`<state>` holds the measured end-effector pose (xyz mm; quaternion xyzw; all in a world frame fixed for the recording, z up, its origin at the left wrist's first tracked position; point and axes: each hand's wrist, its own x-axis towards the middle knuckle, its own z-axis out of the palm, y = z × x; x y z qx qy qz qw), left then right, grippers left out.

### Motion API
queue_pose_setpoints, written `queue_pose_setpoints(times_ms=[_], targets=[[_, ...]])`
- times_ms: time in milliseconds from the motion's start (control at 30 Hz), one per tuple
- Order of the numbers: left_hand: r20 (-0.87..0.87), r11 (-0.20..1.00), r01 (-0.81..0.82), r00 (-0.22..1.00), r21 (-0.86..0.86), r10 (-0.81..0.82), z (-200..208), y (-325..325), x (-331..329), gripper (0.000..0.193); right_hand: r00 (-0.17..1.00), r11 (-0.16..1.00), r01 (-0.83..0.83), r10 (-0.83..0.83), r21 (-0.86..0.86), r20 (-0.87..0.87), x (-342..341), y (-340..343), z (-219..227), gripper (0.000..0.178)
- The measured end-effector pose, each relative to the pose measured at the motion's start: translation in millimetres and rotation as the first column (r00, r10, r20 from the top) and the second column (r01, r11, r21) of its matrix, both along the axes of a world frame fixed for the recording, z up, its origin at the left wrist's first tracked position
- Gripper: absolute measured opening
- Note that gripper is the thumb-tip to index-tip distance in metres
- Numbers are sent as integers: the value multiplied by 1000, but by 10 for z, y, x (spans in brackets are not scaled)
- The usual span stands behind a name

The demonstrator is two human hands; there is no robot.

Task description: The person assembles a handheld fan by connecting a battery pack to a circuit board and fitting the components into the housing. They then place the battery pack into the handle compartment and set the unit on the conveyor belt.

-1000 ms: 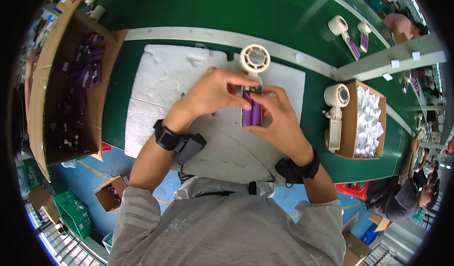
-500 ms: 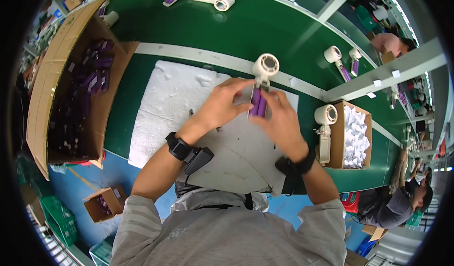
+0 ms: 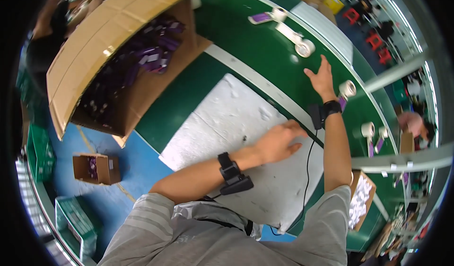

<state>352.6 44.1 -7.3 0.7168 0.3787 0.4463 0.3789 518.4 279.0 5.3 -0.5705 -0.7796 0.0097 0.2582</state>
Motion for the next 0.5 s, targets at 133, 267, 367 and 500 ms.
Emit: queue_pose_setpoints(times_ms=[133, 267, 367, 500], targets=[[85, 996, -83, 993, -20, 84, 56, 49, 6, 24, 999, 990, -25, 29, 138, -24, 39, 848, -228, 86], [117, 996, -65, 991, -53, 71, 116, 75, -52, 21, 986, 994, 61, -75, -94, -147, -6, 1007, -164, 89], [91, 992, -82, 992, -91, 91, 120, 86, -78, 19, 984, 989, 140, -144, -41, -108, -108, 763, 19, 87], [150, 986, -163, 975, -16, 164, 104, 140, -2, 20, 987, 974, 62, -28, 219, -156, 11, 148, 522, 78]])
